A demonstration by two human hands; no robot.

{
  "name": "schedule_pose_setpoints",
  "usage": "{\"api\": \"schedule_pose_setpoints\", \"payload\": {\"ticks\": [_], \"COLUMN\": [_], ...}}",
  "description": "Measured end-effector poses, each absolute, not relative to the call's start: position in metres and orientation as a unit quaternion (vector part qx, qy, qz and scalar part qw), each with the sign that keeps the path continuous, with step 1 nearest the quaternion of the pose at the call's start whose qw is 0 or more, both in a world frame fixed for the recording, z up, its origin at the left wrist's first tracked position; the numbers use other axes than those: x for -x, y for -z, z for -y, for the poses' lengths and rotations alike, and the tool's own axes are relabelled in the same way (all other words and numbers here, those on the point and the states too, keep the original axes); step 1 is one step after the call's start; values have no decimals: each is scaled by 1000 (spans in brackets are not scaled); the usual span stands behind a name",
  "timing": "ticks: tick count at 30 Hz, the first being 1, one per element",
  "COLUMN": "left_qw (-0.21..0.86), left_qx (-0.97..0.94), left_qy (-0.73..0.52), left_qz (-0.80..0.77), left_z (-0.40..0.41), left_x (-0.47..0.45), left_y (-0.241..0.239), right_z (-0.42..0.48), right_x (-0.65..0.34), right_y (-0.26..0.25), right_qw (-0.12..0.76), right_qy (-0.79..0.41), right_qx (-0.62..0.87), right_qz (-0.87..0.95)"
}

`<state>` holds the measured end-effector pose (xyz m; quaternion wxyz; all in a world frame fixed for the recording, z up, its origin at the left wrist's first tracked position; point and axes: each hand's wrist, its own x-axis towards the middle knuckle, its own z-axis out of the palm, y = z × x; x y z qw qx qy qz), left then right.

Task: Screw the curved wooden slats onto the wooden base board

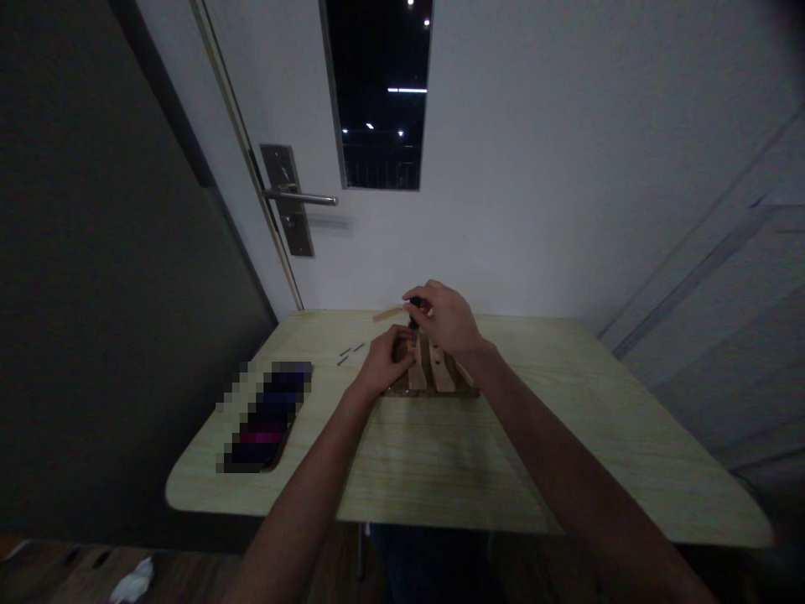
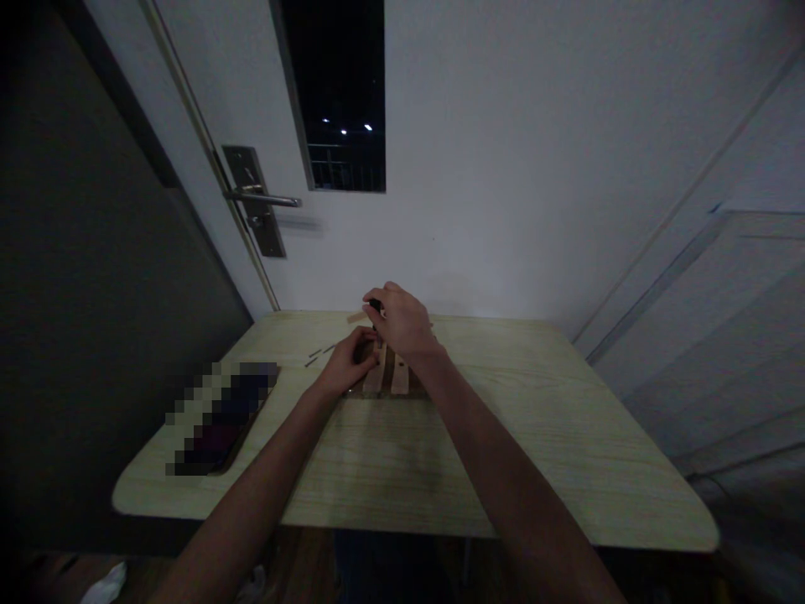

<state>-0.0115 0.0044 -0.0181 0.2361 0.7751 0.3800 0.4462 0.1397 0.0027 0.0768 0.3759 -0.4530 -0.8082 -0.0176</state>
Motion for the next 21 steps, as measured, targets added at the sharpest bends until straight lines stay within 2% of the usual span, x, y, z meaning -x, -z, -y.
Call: {"api": "schedule_pose_setpoints", "payload": {"ticks": [11, 21], "left_qw": [238, 230], "left_qx": [-776, -778], "left_qy": [-446, -439], "left_qz": [-377, -385], "left_z": [-5, -5], "left_x": [12, 12], "left_y": [19, 20], "right_z": [-4, -5], "right_x": [-143, -143], "right_y": [-73, -76], "right_qw": [413, 420], "right_qy": [-33, -12], "right_qx": [431, 442], "right_qz": [802, 793]}}
